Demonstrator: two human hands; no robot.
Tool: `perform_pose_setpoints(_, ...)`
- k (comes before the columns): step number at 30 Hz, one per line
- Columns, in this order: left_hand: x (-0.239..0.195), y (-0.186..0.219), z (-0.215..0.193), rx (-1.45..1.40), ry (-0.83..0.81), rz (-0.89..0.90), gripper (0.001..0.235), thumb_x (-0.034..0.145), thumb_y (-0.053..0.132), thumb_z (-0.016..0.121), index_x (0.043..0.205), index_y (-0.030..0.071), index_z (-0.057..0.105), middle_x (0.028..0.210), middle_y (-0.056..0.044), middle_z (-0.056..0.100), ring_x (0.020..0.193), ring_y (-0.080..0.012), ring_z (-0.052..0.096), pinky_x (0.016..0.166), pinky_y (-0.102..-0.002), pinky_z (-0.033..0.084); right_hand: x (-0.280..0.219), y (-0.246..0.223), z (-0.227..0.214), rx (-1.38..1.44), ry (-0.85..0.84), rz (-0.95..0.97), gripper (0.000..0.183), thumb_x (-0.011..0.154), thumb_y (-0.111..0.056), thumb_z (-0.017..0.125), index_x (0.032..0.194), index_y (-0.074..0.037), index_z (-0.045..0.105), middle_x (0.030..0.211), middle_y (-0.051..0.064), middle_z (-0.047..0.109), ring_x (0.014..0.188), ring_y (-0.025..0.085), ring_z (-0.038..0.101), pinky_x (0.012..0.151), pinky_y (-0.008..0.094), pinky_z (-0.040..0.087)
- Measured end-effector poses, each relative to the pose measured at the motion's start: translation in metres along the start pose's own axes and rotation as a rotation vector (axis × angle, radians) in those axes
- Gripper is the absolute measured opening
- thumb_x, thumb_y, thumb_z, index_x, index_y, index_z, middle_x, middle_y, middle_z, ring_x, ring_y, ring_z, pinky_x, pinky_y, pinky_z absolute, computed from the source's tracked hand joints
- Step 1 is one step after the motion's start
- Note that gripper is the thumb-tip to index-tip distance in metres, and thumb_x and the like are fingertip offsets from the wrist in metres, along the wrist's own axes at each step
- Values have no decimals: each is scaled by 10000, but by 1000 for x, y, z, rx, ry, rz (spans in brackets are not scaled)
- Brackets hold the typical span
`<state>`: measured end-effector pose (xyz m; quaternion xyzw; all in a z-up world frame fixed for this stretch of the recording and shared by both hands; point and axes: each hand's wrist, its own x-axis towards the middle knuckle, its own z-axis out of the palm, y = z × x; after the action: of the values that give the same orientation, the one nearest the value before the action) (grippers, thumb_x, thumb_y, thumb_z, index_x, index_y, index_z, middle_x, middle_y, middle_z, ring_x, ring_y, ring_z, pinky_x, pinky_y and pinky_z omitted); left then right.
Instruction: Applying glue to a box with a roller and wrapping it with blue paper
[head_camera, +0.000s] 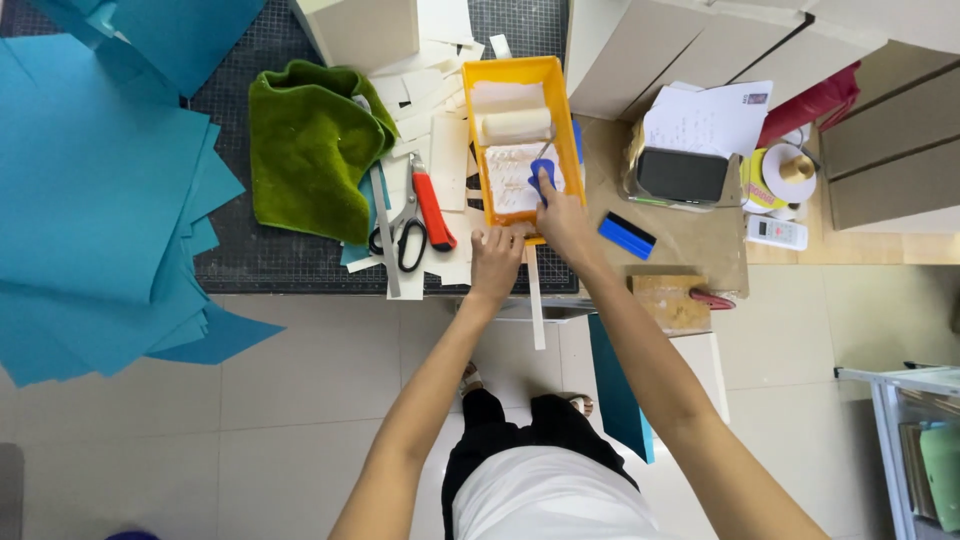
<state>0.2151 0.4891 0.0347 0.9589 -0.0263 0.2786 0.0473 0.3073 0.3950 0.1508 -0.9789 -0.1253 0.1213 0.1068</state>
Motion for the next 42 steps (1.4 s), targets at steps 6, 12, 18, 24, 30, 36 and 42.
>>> perform_pose_setpoints(6, -1, 0, 1, 27, 7, 12, 129, 849, 96, 720, 914, 166, 633, 801, 1, 516, 892, -143, 517, 932, -453, 253, 42, -2, -2, 93, 54, -11, 566, 923, -281, 587, 1477, -353, 493, 1059, 219, 728, 1048, 359, 699, 932, 460, 549)
perform_pose_setpoints(12, 6, -1, -5, -20, 8, -4, 139, 830, 67, 711, 888, 166, 633, 793, -2, 514, 859, -155, 501, 902, -423, 263, -45, 31, -29, 31, -58, 12, 563, 955, -404, 558, 1496, -471, 416, 1111, 142, 728, 1073, 343, 677, 951, 469, 538)
perform_pose_setpoints(18, 7, 0, -13, -1, 39, 4, 142, 843, 51, 716, 837, 158, 624, 769, -10, 484, 833, -152, 485, 883, -411, 249, -37, -5, -43, 39, -65, -83, 543, 950, -177, 548, 1489, -180, 483, 1073, 320, 691, 1033, 486, 667, 887, 566, 548)
perform_pose_setpoints(24, 7, -2, -11, 5, 16, 3, 148, 868, 31, 678, 852, 157, 603, 815, -16, 485, 866, -162, 477, 887, -411, 256, -96, -6, -95, -107, -296, 105, 568, 888, -329, 642, 1444, -392, 544, 1099, 290, 684, 1048, 480, 674, 877, 558, 558)
perform_pose_setpoints(30, 9, -3, -6, 14, -2, 1, 117, 892, 74, 679, 876, 169, 613, 841, 11, 509, 920, -142, 500, 908, -407, 253, -21, -22, -111, -11, -187, 72, 501, 913, -284, 623, 1412, -318, 588, 1053, 257, 688, 950, 443, 706, 748, 526, 595)
perform_pose_setpoints(36, 4, 1, -16, -6, -48, -1, 98, 914, 79, 657, 906, 171, 624, 833, 17, 516, 903, -128, 504, 904, -391, 263, -28, -13, -79, 45, -202, -31, 419, 889, -181, 627, 1300, -108, 664, 962, 303, 700, 863, 463, 720, 641, 517, 614)
perform_pose_setpoints(42, 6, -1, -18, 2, -55, 6, 96, 933, 87, 646, 907, 176, 620, 828, 31, 508, 908, -115, 502, 903, -379, 261, -73, -24, -114, 9, -306, 90, 572, 823, -90, 611, 1388, -177, 616, 1084, 311, 686, 977, 489, 690, 758, 583, 587)
